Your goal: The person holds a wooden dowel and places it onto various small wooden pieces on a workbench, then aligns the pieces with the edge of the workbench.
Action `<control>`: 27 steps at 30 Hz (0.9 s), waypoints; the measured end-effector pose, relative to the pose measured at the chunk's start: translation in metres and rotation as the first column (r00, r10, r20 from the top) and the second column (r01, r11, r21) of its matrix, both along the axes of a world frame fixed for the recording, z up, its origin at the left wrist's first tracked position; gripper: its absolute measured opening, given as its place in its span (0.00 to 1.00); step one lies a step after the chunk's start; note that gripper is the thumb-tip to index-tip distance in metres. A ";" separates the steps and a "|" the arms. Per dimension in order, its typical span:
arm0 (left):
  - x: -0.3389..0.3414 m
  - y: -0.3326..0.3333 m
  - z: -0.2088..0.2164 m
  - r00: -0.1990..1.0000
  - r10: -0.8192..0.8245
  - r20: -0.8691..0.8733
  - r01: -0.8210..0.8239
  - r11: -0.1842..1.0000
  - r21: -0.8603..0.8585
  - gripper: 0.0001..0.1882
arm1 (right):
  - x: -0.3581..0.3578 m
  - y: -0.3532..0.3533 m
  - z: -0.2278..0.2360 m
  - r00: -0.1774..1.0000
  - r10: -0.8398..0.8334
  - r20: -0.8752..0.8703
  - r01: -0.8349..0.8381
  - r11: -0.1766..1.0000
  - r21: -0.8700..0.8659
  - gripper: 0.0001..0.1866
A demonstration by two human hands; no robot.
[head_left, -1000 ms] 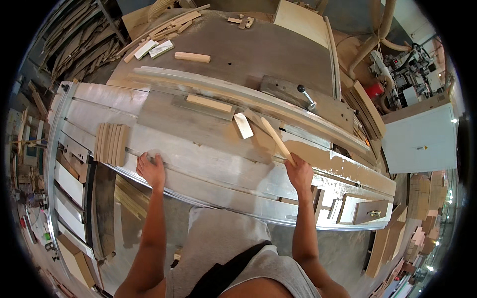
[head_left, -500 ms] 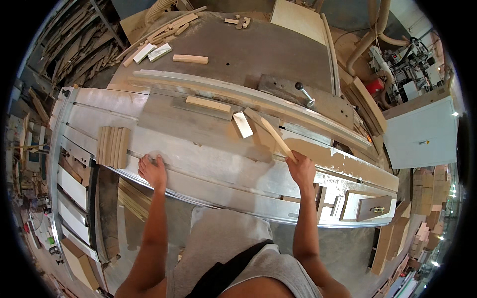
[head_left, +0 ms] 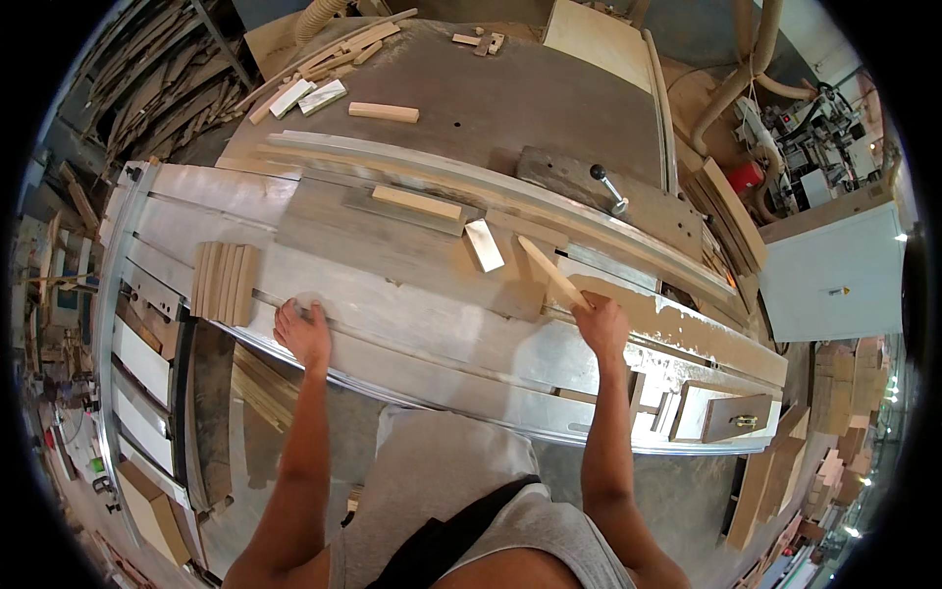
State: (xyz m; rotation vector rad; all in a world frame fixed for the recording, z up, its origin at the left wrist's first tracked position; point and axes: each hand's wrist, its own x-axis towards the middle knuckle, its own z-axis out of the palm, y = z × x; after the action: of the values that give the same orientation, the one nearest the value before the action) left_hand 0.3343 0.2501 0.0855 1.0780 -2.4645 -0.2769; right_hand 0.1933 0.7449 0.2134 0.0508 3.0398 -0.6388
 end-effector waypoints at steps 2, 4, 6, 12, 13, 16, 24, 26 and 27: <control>0.000 0.001 0.000 1.000 -0.014 -0.008 0.014 1.000 -0.009 0.28 | -0.004 0.005 0.005 0.998 -0.016 0.060 0.016 1.000 -0.007 0.13; 0.000 0.003 0.005 1.000 -0.012 0.014 0.011 1.000 0.019 0.29 | -0.002 0.007 0.005 0.999 0.031 0.029 -0.030 0.999 -0.025 0.15; 0.000 0.003 0.007 1.000 -0.009 0.014 0.009 1.000 0.023 0.29 | -0.002 0.009 0.007 0.998 0.065 0.005 -0.065 0.995 -0.070 0.17; -0.003 0.005 0.008 1.000 -0.016 0.015 0.016 0.999 0.033 0.28 | -0.018 0.033 0.042 0.988 0.154 0.014 -0.143 0.945 -0.293 0.19; 0.000 0.003 0.008 1.000 -0.009 0.027 0.008 0.999 0.035 0.28 | -0.025 0.031 0.056 0.984 0.179 0.008 -0.173 0.961 -0.218 0.19; -0.001 0.003 0.009 1.000 -0.008 0.028 0.006 0.998 0.059 0.28 | -0.042 0.032 0.074 0.964 0.253 -0.082 -0.259 0.962 -0.081 0.17; -0.001 0.003 0.006 1.000 -0.020 0.002 0.019 0.998 0.053 0.29 | -0.068 0.019 0.105 0.958 0.286 0.002 -0.286 0.957 -0.042 0.15; 0.000 0.002 0.005 1.000 -0.021 -0.006 0.021 0.998 0.053 0.29 | -0.073 0.015 0.105 0.952 0.305 0.011 -0.305 0.951 -0.043 0.15; 0.000 0.001 0.005 1.000 -0.008 0.001 0.008 0.998 0.062 0.29 | -0.076 0.012 0.109 0.948 0.318 0.023 -0.317 0.948 -0.036 0.15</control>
State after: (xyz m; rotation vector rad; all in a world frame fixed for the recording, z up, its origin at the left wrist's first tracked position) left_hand 0.3344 0.2515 0.0901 1.0932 -2.4766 -0.3573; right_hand 0.1171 0.7565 0.3222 -0.4181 2.9114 -0.6498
